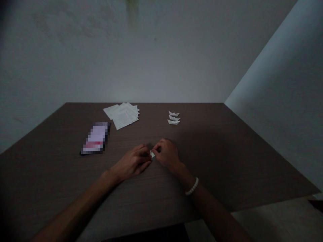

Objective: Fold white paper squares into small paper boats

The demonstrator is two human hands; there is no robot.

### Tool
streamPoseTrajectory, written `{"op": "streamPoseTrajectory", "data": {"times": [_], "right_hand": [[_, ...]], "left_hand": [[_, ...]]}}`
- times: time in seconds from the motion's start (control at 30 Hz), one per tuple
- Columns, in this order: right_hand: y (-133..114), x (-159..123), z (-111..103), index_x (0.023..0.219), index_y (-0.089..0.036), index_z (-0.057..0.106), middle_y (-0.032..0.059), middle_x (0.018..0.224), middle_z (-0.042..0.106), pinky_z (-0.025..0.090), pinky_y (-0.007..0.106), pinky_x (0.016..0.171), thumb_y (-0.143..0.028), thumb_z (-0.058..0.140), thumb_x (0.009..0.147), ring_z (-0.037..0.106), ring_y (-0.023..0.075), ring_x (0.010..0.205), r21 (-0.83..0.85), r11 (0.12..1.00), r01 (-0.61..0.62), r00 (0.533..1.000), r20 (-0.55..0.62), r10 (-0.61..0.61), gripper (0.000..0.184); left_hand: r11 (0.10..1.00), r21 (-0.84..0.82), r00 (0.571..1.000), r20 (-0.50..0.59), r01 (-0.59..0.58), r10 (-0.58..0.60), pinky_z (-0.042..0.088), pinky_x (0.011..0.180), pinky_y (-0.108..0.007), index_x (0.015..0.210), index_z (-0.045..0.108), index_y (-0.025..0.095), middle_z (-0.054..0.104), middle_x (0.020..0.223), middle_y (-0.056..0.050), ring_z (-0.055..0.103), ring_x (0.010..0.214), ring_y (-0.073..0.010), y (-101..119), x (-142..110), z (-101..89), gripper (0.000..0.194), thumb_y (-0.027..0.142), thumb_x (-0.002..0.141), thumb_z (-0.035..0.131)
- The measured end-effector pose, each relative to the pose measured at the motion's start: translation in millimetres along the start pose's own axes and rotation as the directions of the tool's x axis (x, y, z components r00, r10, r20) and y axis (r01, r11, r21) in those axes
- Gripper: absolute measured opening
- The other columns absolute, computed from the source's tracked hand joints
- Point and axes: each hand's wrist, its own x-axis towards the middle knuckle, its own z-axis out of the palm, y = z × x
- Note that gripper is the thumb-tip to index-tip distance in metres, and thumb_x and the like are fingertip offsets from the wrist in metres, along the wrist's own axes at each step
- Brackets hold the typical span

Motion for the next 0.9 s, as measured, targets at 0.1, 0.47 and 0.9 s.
{"op": "streamPoseTrajectory", "data": {"times": [0.1, 0.47, 0.9], "right_hand": [[-0.1, -0.8, 0.6, 0.072, -0.022, 0.071, 0.0008, 0.079, 0.064, 0.039, 0.027, 0.067, -0.025, 0.07, 0.078, 0.057, 0.0139, 0.072, -0.012, 1.0, 0.008, 1.0, -0.009, -0.008, 0.007], [1.1, -6.5, 1.5, 0.079, -0.023, 0.069, 0.0011, 0.084, 0.064, 0.041, 0.028, 0.074, -0.025, 0.066, 0.084, 0.058, 0.0155, 0.082, 0.022, 0.996, 0.083, 0.996, -0.044, -0.082, 0.007], [-1.4, -4.6, -5.5, 0.076, -0.02, 0.068, 0.0015, 0.081, 0.066, 0.043, 0.028, 0.074, -0.018, 0.065, 0.082, 0.058, 0.0144, 0.077, 0.146, 0.977, 0.154, 0.988, -0.015, -0.154, 0.007]], "left_hand": [[0.998, -0.058, 1.0, -0.021, 0.004, -0.005, 0.047, 0.081, -0.035, 0.085, 0.072, 0.018, 0.058, 0.091, -0.008, 0.053, 0.09, -0.02, -1.2, -0.6, 2.0, 0.022, 0.023, 0.091, 0.052], [0.931, -0.22, 0.913, -0.229, 0.291, -0.339, 0.048, 0.083, -0.038, 0.097, 0.064, 0.018, 0.065, 0.096, -0.006, 0.058, 0.091, -0.0218, -10.4, 5.2, 24.2, 0.022, 0.025, 0.077, 0.07], [0.857, -0.4, 0.903, -0.135, 0.326, -0.407, 0.047, 0.069, -0.028, 0.1, 0.065, 0.018, 0.063, 0.09, -0.004, 0.058, 0.076, -0.0151, -9.0, 6.2, 12.3, 0.026, 0.012, 0.075, 0.067]]}}
